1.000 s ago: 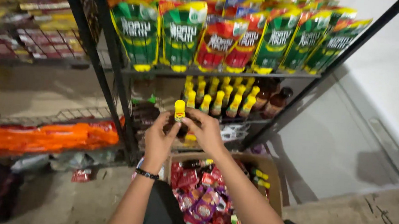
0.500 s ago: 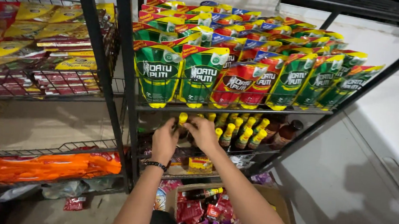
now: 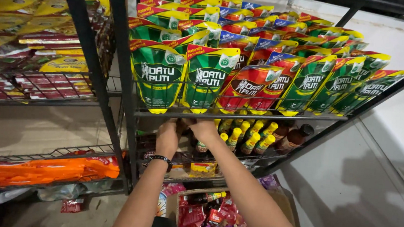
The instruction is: Restocking condiment bottles and snack packets from a box onto retail shelves.
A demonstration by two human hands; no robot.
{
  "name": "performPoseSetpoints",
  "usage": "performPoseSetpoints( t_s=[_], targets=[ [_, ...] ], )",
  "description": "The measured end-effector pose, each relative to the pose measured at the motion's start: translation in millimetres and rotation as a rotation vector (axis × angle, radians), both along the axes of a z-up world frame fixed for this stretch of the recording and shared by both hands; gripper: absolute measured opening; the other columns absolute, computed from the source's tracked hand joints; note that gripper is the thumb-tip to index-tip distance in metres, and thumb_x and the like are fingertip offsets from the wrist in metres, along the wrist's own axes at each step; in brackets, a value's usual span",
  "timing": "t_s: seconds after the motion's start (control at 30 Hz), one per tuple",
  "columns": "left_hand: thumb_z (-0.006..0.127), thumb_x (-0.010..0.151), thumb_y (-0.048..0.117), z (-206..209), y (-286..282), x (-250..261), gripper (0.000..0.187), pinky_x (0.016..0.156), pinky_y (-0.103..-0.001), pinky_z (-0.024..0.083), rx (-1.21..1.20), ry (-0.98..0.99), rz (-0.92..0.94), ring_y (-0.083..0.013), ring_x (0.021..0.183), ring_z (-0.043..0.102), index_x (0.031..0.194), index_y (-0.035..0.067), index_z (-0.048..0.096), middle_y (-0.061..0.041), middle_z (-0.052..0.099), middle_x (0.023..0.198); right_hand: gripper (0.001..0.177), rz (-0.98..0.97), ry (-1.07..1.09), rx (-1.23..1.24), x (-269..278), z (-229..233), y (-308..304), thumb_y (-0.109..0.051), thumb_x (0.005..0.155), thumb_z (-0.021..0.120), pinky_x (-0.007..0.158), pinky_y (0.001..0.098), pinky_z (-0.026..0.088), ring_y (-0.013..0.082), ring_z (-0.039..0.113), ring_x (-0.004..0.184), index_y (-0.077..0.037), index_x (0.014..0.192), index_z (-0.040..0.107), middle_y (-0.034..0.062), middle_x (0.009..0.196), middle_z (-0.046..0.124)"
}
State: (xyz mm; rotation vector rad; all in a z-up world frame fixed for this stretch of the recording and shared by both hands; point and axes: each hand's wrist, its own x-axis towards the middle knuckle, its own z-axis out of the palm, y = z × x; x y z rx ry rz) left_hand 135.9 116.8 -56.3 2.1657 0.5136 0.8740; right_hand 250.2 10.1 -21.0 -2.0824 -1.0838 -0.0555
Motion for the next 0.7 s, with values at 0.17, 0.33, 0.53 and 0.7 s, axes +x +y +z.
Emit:
performPoseSetpoints(
  t_s=[0.17, 0.33, 0.53, 0.7],
  targets=[
    [0.055, 0.094, 0.008, -14.3, 4.9, 11.8, 0.025, 0.083, -0.052, 0.052, -0.038, 0.101, 0.011, -0.0466, 0.1, 0.064, 0.113, 0.002, 0.069, -0.027, 0.07, 0.106, 0.033, -0.03, -0.053, -0.032, 14.3, -21.6, 9.1, -0.02, 0.091, 0.069, 0.092, 0.0461, 0.051, 0.0408, 0.063, 0.113, -0.005, 0.12, 0.068, 0.0209, 0.12, 0.07],
    [0.05, 0.101, 0.011, -40.0, 12.1, 29.8, 0.024, 0.083, -0.05, 0.053, 0.0, 0.099, 0.06, -0.044, 0.099, 0.066, 0.111, 0.001, 0.068, -0.027, 0.07, 0.107, 0.036, -0.031, -0.09, -0.117, 15.9, -21.0, 11.1, -0.017, 0.09, 0.066, 0.099, 0.0471, 0.048, 0.0429, 0.058, 0.119, -0.003, 0.123, 0.066, 0.0235, 0.126, 0.066],
    [0.058, 0.1, 0.028, 18.4, -1.8, 10.7, 0.027, 0.082, -0.049, 0.053, -0.253, 0.307, 0.022, -0.044, 0.097, 0.065, 0.106, 0.005, 0.071, -0.023, 0.071, 0.107, 0.035, -0.038, -0.154, -0.2, 30.7, -47.5, 16.5, -0.017, 0.091, 0.063, 0.101, 0.0482, 0.046, 0.0435, 0.057, 0.12, -0.002, 0.122, 0.066, 0.0247, 0.126, 0.065],
    [0.06, 0.096, 0.021, 1.5, 0.8, 14.2, 0.021, 0.08, -0.05, 0.056, 0.013, 0.217, 0.012, -0.0431, 0.095, 0.068, 0.108, 0.006, 0.071, -0.023, 0.073, 0.107, 0.029, -0.018, -0.139, -0.133, -0.9, -6.1, 0.9, -0.016, 0.093, 0.062, 0.096, 0.0497, 0.047, 0.0449, 0.058, 0.115, -0.003, 0.119, 0.066, 0.0252, 0.122, 0.066]
  ],
)
